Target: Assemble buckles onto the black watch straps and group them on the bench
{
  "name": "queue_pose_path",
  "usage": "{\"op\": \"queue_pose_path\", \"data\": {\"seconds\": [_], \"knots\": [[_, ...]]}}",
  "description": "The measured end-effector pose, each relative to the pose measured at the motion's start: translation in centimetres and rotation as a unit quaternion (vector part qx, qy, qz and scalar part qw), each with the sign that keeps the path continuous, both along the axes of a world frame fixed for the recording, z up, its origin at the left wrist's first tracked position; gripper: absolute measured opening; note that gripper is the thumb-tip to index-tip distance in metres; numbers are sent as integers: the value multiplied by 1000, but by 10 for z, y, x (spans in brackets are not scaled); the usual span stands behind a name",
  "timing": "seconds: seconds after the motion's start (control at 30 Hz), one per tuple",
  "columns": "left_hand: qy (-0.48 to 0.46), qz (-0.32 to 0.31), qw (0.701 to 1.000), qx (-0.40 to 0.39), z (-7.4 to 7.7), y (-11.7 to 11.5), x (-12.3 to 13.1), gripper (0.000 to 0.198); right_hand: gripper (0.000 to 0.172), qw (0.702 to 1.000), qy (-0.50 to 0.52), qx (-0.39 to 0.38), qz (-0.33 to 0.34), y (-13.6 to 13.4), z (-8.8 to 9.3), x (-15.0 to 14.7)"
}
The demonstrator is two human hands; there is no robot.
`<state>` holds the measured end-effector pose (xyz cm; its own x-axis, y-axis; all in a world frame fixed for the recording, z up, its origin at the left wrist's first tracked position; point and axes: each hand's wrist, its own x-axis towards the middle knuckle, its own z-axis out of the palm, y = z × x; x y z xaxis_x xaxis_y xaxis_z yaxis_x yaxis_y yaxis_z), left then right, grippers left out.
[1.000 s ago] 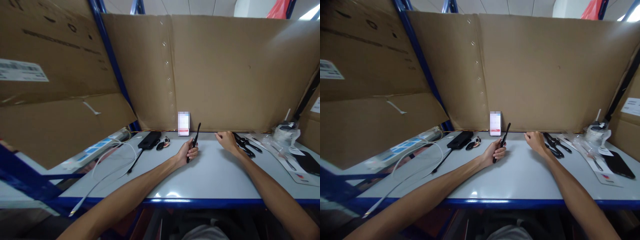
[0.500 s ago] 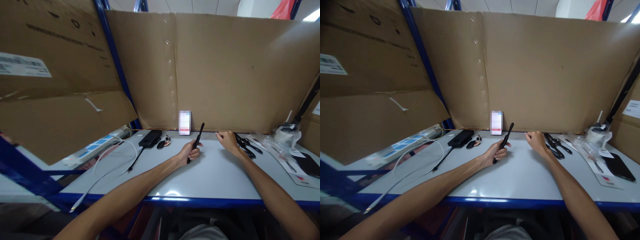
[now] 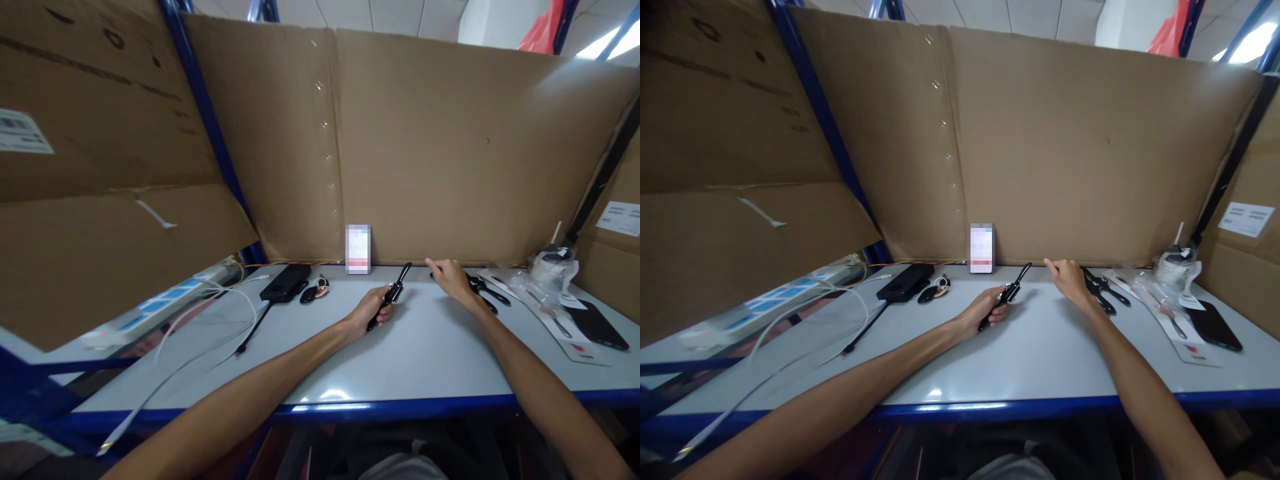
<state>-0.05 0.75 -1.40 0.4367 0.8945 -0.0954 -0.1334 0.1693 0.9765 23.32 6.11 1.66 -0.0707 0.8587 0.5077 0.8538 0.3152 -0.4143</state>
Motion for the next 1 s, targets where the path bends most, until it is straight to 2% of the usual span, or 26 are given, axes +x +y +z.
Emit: {"op": "queue_pose_path", "data": {"seconds": [0.07, 0.13, 0.17, 0.27, 0.4, 0.47, 0.53, 0.67, 0.73, 0.87, 1.0], "knots": [[21, 3, 999, 28, -1, -2, 2, 36, 67, 989, 50, -121, 68, -3, -7, -14], [44, 1, 997, 57, -2, -4, 3, 40, 69, 952, 108, -260, 119, -9, -14, -31], [52, -6, 996, 71, -2, -4, 3, 42, 67, 934, 131, -304, 133, -12, -17, -38], [61, -50, 991, 110, -1, -6, 3, 47, 53, 911, 184, -333, 157, -21, -20, -53], [99, -131, 975, 147, 3, -7, -1, 51, 35, 876, 243, -378, 175, -24, -21, -53], [114, -158, 969, 152, 3, -6, -2, 52, 29, 881, 241, -375, 160, -21, -22, -50], [129, -161, 967, 151, 1, -4, -2, 54, 27, 901, 204, -353, 146, -16, -24, -47], [152, -124, 971, 138, -6, 0, 0, 61, 28, 961, -8, -267, 70, -5, -25, -39], [159, -111, 972, 134, -9, 1, 1, 63, 27, 968, -78, -236, 24, -2, -23, -33], [162, -114, 972, 130, -10, 2, 0, 52, 23, 971, -125, -195, -54, -2, -12, -11], [141, -119, 976, 117, -10, 3, -1, 37, 35, 966, -144, -161, -141, 1, 3, 23]]}}
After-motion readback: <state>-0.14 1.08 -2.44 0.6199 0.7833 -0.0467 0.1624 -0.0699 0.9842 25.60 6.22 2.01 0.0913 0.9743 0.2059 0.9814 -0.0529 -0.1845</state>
